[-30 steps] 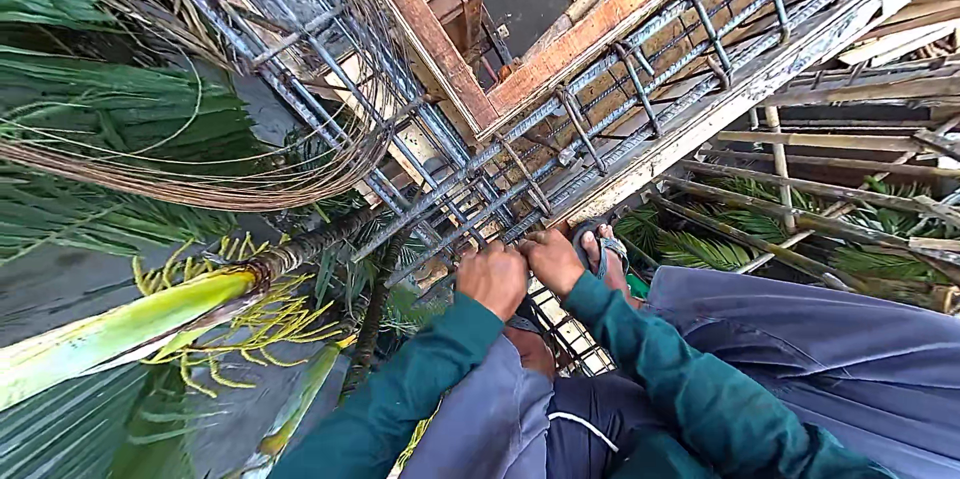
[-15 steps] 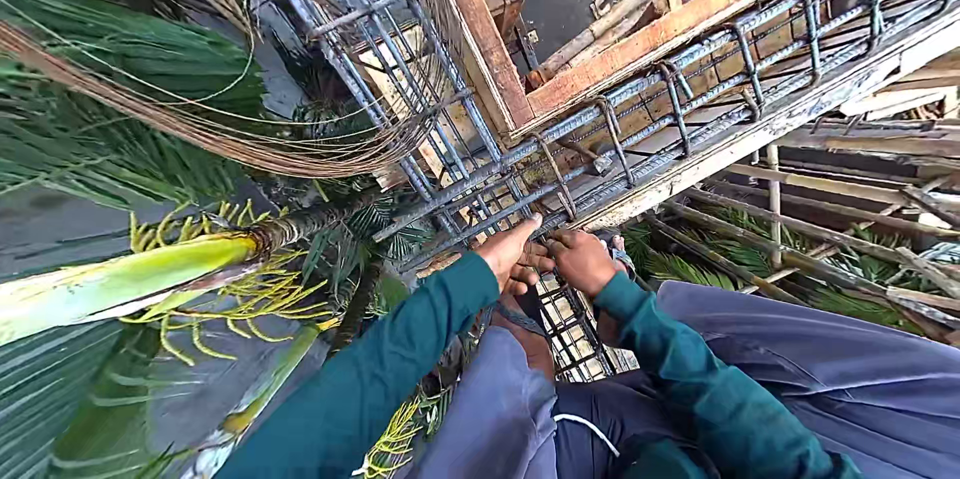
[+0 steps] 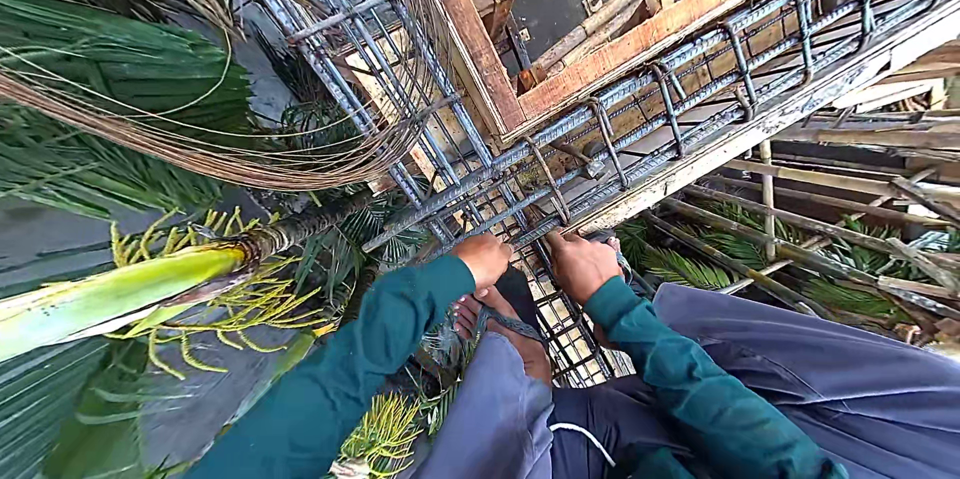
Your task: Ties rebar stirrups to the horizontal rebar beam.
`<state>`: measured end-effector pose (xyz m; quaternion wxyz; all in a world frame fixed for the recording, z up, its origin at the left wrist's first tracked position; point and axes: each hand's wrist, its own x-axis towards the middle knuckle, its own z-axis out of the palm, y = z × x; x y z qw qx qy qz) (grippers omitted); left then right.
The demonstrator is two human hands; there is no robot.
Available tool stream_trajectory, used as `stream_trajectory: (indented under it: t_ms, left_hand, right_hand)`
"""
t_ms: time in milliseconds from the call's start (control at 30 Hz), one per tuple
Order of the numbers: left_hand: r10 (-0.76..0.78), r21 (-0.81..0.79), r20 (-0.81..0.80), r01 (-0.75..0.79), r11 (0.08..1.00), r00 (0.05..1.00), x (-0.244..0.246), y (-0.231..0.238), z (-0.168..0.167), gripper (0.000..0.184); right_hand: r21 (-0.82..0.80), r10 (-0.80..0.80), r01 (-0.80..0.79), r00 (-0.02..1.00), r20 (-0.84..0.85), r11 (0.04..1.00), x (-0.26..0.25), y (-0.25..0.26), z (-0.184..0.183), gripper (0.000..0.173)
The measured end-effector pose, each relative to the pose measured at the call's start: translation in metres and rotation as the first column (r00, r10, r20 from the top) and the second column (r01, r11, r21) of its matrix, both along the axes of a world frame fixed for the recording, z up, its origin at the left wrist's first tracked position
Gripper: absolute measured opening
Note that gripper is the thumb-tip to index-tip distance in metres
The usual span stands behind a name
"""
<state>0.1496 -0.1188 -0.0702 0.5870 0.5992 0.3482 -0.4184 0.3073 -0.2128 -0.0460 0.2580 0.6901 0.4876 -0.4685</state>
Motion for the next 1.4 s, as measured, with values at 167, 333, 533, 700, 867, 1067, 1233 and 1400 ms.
stream_trajectory:
  t_ms: [167, 333, 533, 700, 867, 1067, 1233, 1400]
  left_hand:
    - [-0.290, 0.269, -0.174, 0.329, 0.905, 0.941, 0.014, 0.003, 0.028, 0.034]
    - [-0.210, 0.391, -0.147, 0.251, 0.885, 0.967, 0.015, -0.011, 0.037, 0.032]
    - [-0.118, 0.396, -0.092, 0.145, 0.907, 0.989, 0.019, -0.021, 0.030, 0.046]
    - [-0.169, 0.337, -0.135, 0.206, 0.919, 0.976, 0.028, -0.012, 0.030, 0.023]
    - [-0.298, 0.361, -0.048, 0.294, 0.885, 0.953, 0.036, -0.004, 0.036, 0.014]
    - [-0.257, 0.353, -0.031, 0.252, 0.901, 0.966, 0.037, 0.005, 0.032, 0.017]
    - [-0.146, 0.293, -0.081, 0.164, 0.942, 0.986, 0.036, 0.007, 0.026, 0.025]
    - [-0.004, 0.240, -0.124, 0.034, 0.970, 0.992, 0.039, -0.003, 0.036, 0.033]
  right_hand:
    - [-0.081, 0.063, -0.065, 0.998, -0.021, 0.995, 0.006, 0.015, 0.004, 0.027]
    - [-0.067, 0.046, -0.050, 0.997, -0.060, 0.996, 0.010, 0.012, 0.003, 0.028]
    - [-0.004, 0.015, -0.015, 0.998, -0.063, 1.000, 0.010, 0.005, -0.001, 0.028]
    - [0.004, 0.022, -0.022, 0.998, -0.062, 1.000, 0.011, 0.004, -0.001, 0.029]
    - [0.028, -0.105, 0.106, 0.994, -0.018, 0.994, 0.006, 0.002, -0.003, 0.028]
    - [-0.143, -0.592, 0.577, 0.801, -0.092, 0.804, 0.004, 0.011, -0.009, 0.037]
    - [-0.448, -0.980, 0.872, 0.151, -0.132, 0.195, 0.011, 0.012, -0.003, 0.033]
    - [-0.448, -0.984, 0.893, -0.042, -0.175, 0.042, -0.014, 0.008, 0.008, 0.034]
